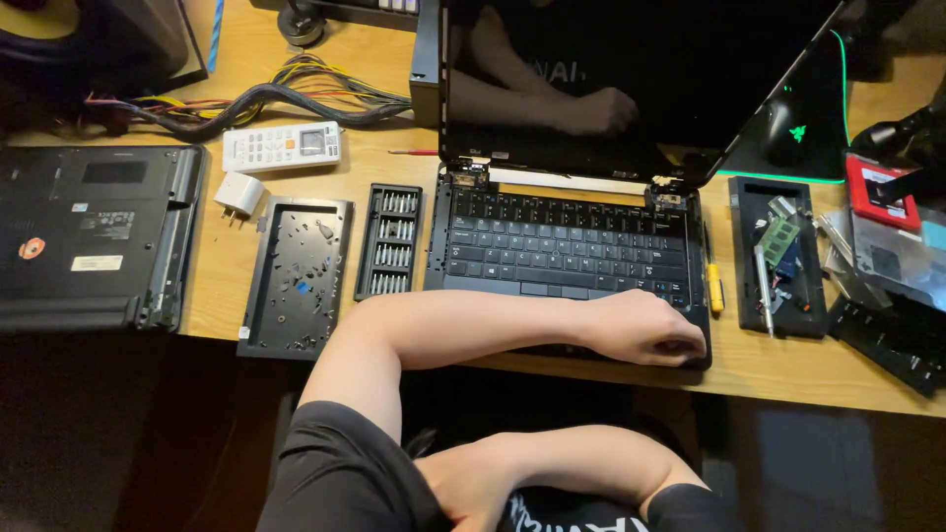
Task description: Disassembling a laptop to repair internal components including the hard drive and RAM.
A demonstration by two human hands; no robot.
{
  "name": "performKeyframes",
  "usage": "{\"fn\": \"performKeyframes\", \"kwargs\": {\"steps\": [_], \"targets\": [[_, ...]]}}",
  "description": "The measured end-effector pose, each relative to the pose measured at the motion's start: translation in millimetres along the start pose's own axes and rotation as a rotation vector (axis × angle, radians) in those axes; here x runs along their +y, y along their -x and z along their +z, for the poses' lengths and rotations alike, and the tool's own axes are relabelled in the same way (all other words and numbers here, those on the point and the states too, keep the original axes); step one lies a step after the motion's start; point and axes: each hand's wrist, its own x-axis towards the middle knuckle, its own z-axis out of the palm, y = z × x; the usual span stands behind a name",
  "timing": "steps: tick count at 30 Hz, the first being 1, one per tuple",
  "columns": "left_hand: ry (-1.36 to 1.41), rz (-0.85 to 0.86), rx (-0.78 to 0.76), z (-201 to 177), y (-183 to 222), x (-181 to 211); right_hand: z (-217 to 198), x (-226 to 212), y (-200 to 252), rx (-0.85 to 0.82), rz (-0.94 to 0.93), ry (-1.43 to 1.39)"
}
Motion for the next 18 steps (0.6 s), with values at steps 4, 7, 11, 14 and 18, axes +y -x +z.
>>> {"fn": "performKeyframes", "kwargs": {"steps": [4, 7, 11, 14, 18], "targets": [[0.028, 0.042, 0.029, 2.5, -0.7, -2.7, 5.9, -5.8, 30.2, 0.266, 0.075, 0.062], [0.038, 0.030, 0.017, 3.2, -1.6, -2.8, 3.9, -27.3, 19.2, 0.463, 0.032, -0.105], [0.041, 0.047, 0.044, 1.4, -1.6, -1.7, 33.9, 21.1, 25.1, 0.351, 0.122, -0.205], [0.020, -0.060, -0.007, 0.0, -3.0, 4.3, 39.6, 43.1, 18.6, 0.092, 0.155, -0.144], [0.071, -0.034, 0.047, 2.8, -3.8, -1.8, 33.4, 46.2, 0.2, 0.026, 0.101, -0.157]]}}
